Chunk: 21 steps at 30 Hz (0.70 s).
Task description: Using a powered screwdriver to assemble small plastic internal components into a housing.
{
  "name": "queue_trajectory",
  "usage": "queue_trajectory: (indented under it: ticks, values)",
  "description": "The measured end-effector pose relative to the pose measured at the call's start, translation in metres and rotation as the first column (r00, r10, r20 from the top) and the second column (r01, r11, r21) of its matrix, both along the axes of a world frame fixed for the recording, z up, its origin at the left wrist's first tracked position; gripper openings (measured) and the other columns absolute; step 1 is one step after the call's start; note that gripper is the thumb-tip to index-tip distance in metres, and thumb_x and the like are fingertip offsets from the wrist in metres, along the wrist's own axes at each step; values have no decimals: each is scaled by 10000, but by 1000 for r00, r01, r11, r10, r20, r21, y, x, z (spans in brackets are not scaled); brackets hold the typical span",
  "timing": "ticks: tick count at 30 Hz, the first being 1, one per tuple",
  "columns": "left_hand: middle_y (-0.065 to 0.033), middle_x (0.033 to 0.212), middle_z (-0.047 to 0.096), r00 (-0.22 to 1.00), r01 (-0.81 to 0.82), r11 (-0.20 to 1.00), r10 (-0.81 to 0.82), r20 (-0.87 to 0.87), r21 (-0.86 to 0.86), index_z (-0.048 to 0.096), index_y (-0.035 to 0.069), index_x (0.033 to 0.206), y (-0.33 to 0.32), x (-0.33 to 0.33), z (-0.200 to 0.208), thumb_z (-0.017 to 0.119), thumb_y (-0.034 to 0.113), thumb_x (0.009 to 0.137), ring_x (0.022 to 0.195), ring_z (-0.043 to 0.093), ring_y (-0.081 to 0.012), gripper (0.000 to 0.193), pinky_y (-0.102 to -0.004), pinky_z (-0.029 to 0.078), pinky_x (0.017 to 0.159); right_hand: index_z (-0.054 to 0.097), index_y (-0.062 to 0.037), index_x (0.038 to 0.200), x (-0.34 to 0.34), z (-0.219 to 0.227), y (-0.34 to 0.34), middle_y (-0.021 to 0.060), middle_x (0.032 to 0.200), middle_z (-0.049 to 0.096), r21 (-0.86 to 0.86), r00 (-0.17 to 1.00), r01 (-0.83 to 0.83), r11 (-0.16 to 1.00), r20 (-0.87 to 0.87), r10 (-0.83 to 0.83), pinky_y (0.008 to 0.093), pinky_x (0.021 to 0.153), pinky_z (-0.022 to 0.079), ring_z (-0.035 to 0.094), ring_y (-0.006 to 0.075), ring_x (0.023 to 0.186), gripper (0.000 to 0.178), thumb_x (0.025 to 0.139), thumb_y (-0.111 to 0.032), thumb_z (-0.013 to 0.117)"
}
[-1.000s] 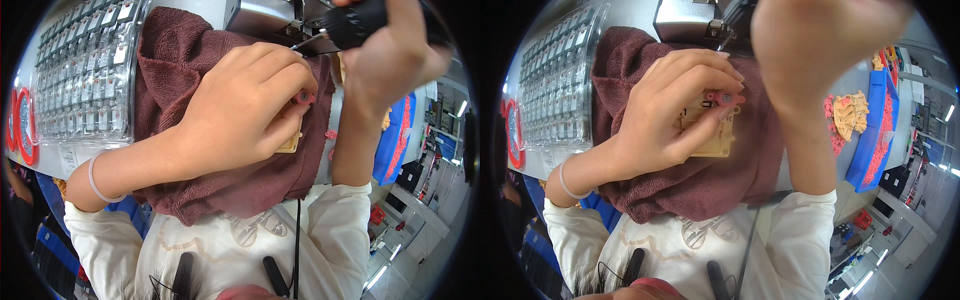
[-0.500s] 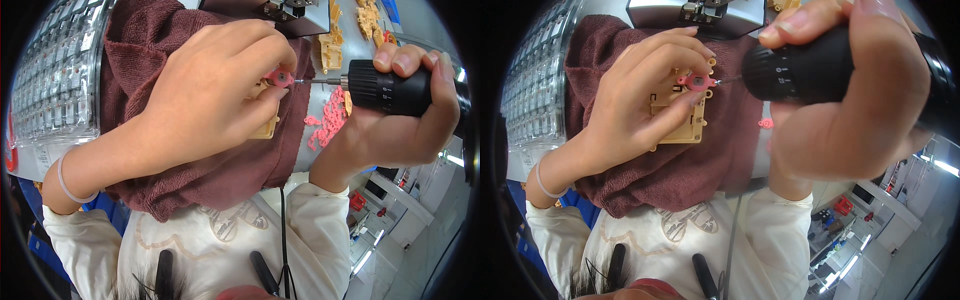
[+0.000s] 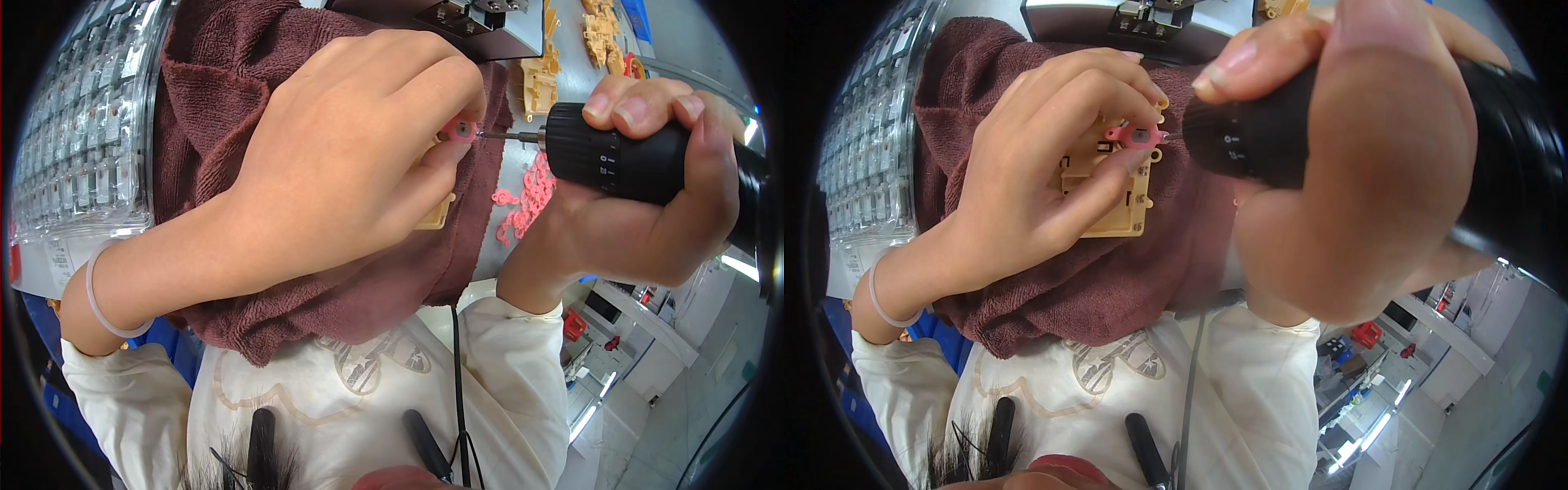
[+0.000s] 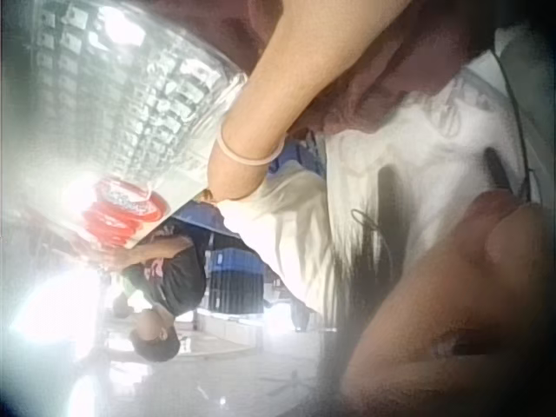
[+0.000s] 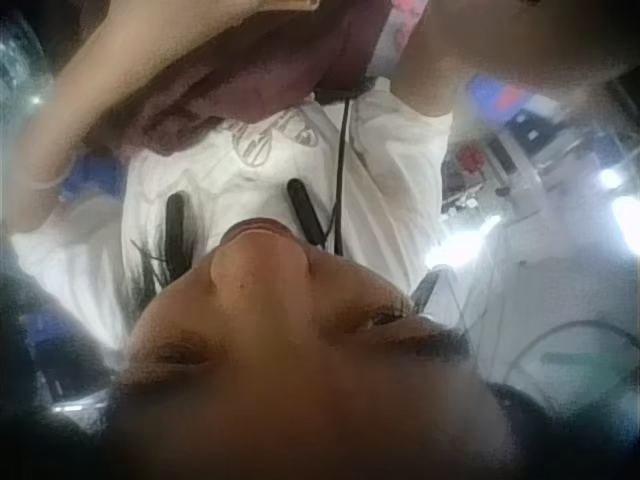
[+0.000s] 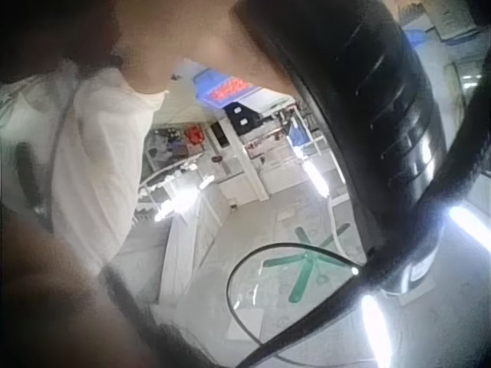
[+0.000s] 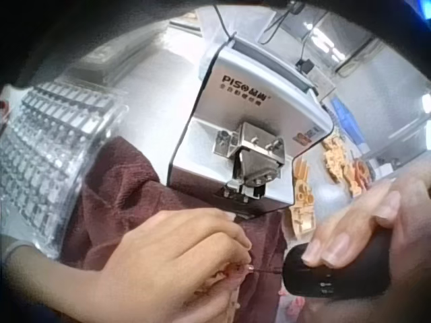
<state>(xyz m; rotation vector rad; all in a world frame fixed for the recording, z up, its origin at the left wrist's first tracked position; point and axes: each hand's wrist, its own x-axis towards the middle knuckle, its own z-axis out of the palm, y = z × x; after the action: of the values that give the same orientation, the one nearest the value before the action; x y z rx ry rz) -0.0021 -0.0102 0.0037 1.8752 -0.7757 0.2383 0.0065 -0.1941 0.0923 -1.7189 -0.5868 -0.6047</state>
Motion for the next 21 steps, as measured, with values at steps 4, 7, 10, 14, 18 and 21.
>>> queue_trajectory:
  ticks: [4,7,10,14,18,21]
  values:
    - [-96,1025,646,1000,-4,1000,4,-12,5,589,39,935,0,0,2,645,-11,724,997,625,-300,223,-378,472,854,561,41,887,0,-3,6,170,629,524,-73,999,-32,997,14,33,363,535,458,505,250,530,229,871,-172,480]
    - [-91,1030,647,1000,-9,1000,10,-11,12,588,47,938,0,1,2,647,-10,719,1006,626,-301,234,-377,470,854,556,39,887,-2,-8,9,166,626,523,-73,999,-37,997,-2,37,360,534,455,501,247,526,226,875,-172,478]
    - [-86,1033,652,1000,-25,1000,25,-8,7,590,52,939,-2,-2,-2,655,-9,711,1024,628,-302,245,-377,468,862,550,36,887,-3,-8,7,160,622,522,-65,999,-33,997,-19,31,355,532,451,494,242,521,221,880,-173,476]
    - [-80,1028,665,999,-45,999,45,-20,-4,597,62,941,-4,-3,-4,667,-6,708,1040,636,-310,253,-384,475,871,542,31,886,0,3,12,153,617,520,-45,998,-28,999,-53,25,348,530,446,486,236,514,216,887,-173,473]
    - [-75,1028,673,999,-52,999,52,-10,0,608,68,947,-2,-3,-1,673,-3,709,1051,641,-315,257,-387,479,877,533,27,886,-6,-9,9,145,611,519,-35,996,-21,999,-88,18,342,527,440,478,230,507,210,894,-173,470]
    - [-75,1032,672,998,-58,998,58,-21,0,614,69,950,-1,-3,-1,676,0,710,1058,640,-316,257,-387,478,883,527,24,886,-6,-10,11,140,607,517,-28,994,-18,999,-105,15,337,525,436,471,225,502,206,899,-173,467]
